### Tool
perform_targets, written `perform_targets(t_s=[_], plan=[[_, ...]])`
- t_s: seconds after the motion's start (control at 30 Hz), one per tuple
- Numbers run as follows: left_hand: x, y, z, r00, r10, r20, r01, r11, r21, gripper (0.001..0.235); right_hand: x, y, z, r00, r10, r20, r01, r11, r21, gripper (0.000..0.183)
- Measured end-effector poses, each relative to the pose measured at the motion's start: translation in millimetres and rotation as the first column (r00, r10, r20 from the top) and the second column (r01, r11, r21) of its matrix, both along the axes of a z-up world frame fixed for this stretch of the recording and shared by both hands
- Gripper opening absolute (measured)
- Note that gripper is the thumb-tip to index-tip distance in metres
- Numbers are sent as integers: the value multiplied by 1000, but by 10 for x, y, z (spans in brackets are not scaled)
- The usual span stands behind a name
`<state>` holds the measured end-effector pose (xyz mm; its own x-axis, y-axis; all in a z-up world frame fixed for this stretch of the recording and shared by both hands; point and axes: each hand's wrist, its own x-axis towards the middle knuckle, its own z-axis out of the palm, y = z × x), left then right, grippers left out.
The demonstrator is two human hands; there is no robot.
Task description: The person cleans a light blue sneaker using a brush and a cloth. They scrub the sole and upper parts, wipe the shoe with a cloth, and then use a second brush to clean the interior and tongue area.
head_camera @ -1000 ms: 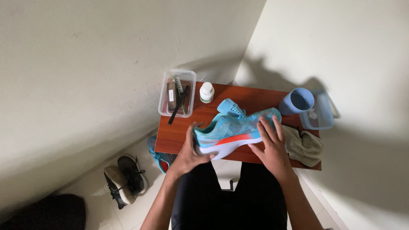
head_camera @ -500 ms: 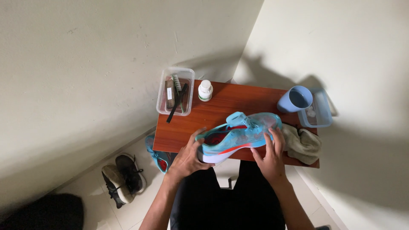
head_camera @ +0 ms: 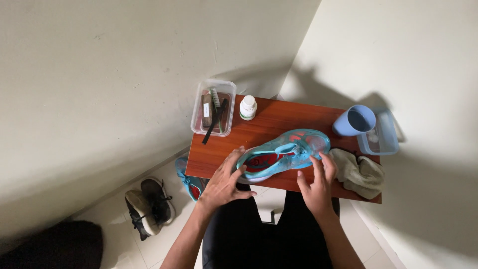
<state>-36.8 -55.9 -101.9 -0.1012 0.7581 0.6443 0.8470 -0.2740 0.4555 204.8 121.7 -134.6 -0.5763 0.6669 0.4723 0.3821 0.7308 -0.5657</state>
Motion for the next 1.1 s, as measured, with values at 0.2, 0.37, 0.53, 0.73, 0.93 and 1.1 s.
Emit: perform_targets(t_s=[0.2,0.37,0.53,0.73,0.93,1.1], plan=[[-258,-212,275,972,233,18,-233,971,54,46,-435,-293,854,971,16,-237,5,996,88,27],[-658,-96,227,865,493,90,-496,868,18,28,-1289,-240,1155,963,241,-121,-228,968,108,15],[-910,106,216,787,617,-2,-617,786,-28,19,-2448,-25,825,895,355,269,-360,932,-32,9],[-1081,274,180,773,599,-211,-625,775,-90,21,-3383,220,275,807,266,527,-262,961,-85,22],[-1128,220,238,774,579,-257,-633,715,-295,29,-3651,212,341,609,271,745,-298,949,-101,48],[-1152,233,183,773,562,-295,-635,674,-378,31,-3781,318,164,583,252,772,-139,968,-211,72]])
